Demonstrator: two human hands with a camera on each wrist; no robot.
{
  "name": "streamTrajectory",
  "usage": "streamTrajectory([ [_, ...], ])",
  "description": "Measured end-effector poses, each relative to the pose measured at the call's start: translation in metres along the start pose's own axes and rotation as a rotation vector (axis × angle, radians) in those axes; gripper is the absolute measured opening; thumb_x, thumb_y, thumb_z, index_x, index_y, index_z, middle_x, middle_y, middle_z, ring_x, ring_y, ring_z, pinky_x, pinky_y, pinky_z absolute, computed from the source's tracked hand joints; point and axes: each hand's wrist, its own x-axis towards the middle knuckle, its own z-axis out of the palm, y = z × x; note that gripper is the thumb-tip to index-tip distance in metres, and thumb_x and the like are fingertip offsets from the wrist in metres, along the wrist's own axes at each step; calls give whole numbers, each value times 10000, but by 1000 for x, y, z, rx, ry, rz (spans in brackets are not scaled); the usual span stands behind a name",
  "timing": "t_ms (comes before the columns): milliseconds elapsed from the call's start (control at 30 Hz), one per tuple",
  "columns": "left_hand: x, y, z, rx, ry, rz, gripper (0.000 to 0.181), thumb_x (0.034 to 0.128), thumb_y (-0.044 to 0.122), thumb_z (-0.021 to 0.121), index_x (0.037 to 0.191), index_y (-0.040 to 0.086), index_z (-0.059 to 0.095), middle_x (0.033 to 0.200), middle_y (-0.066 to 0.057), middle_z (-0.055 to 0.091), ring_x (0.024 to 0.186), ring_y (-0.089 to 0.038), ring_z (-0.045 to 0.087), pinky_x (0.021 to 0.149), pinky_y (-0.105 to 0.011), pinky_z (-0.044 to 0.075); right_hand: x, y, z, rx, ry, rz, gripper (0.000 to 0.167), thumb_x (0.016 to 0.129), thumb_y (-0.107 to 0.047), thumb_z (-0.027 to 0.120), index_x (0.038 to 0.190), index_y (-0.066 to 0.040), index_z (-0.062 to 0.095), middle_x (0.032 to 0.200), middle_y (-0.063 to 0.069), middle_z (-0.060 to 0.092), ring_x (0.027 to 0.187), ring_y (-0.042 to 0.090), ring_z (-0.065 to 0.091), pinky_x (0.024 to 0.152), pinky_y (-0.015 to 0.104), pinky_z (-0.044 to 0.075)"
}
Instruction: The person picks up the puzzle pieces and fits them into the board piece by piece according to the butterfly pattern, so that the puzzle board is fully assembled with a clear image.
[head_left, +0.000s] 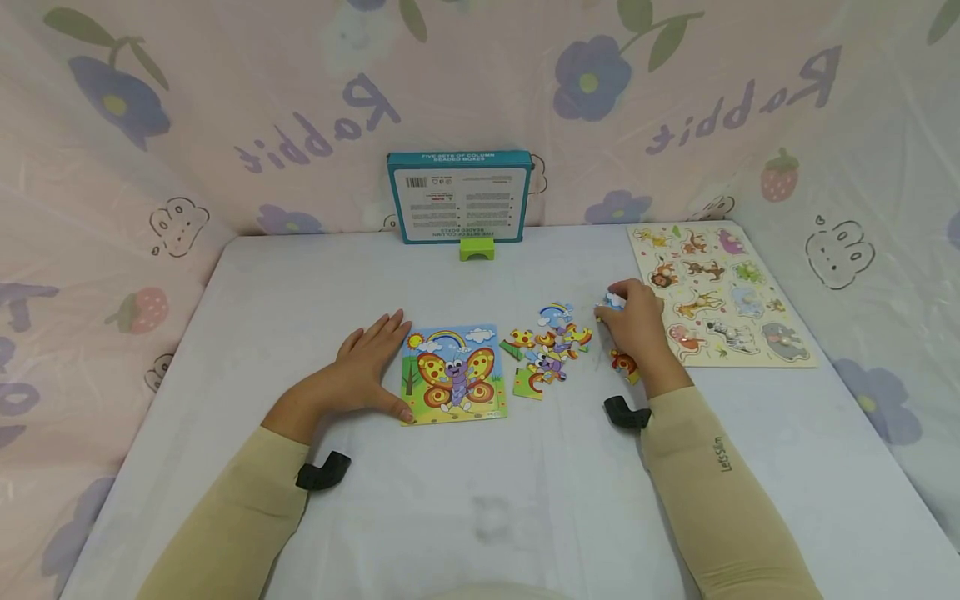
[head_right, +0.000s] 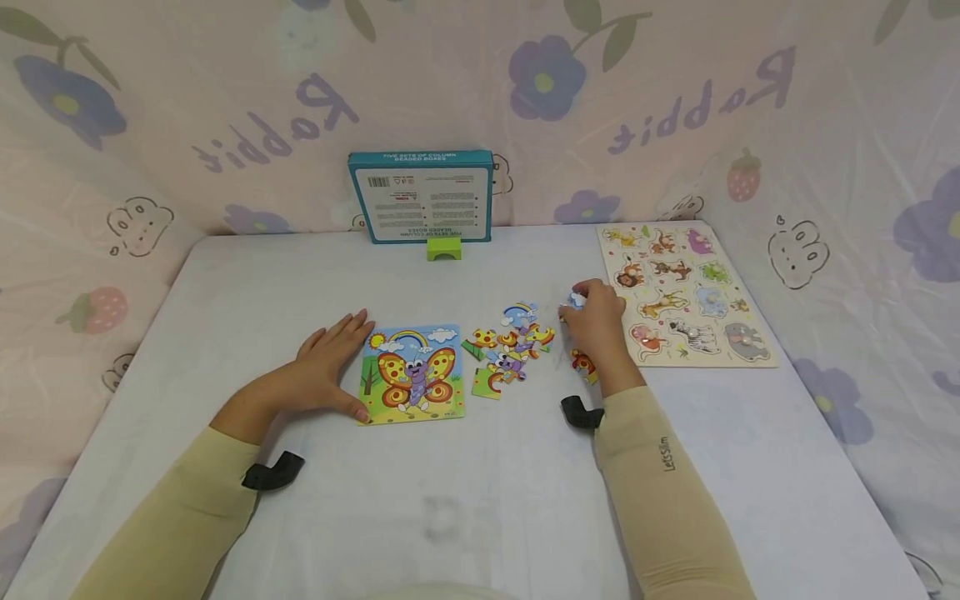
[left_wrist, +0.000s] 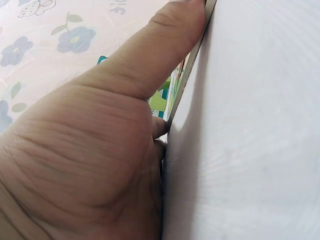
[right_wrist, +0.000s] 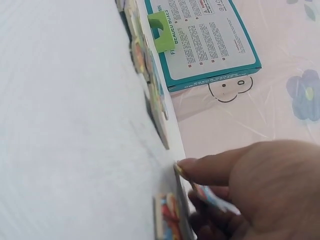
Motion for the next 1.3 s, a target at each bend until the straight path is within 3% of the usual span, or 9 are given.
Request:
streamTrajectory([
  [133,0,0,0,-6,8,4,1514,648,671,987,1741,27,160,1816,-147,25,1655,-361,-50,1269,-634,-43,-2,-1,1,76,8,-34,427,1090,-131,669,1486,-10,562,1457,265,555,1255,416,538,1024,556,473],
  [300,0,-1,1,1,7,2,1517,648,673,986,1743,34,153,1818,-139,19,1656,-352,-55,1271,-628,-46,-5,-3,3,137,76,-93,374,1110,-177,664,1458,-50,608,1117,159,557,962,290,495,786,417,426],
  [500,0,-1,1,10,-2,2,1523,649,682,983,1745,39,145,1819,-131,3,1656,-339,-67,1272,-618,-55,-8,-7,9,236,83,-141,356,1099,-265,706,1380,-71,605,983,116,619,762,225,603,613,274,482],
  [733,0,-1,0,8,-8,6,1526,651,669,990,1747,42,133,1819,-122,-17,1655,-333,-80,1272,-606,-67,-15,-24,23,235,28,-230,268,1073,-246,746,1273,-75,696,1015,93,585,816,232,492,679,330,405],
  [1033,2,-2,-3,26,-11,6,1541,636,688,987,1748,48,135,1819,-115,-22,1655,-328,-85,1270,-610,-66,-30,-50,41,364,-174,-275,313,1114,-86,641,1425,-84,674,1129,120,567,782,263,668,653,251,557],
  [1300,1,-3,0,14,-11,8,1537,630,675,998,1748,48,149,1820,-114,-14,1656,-330,-77,1269,-617,-59,-48,-70,64,488,-284,-291,265,1086,-61,681,1350,-51,656,1086,135,576,807,290,687,708,303,598],
])
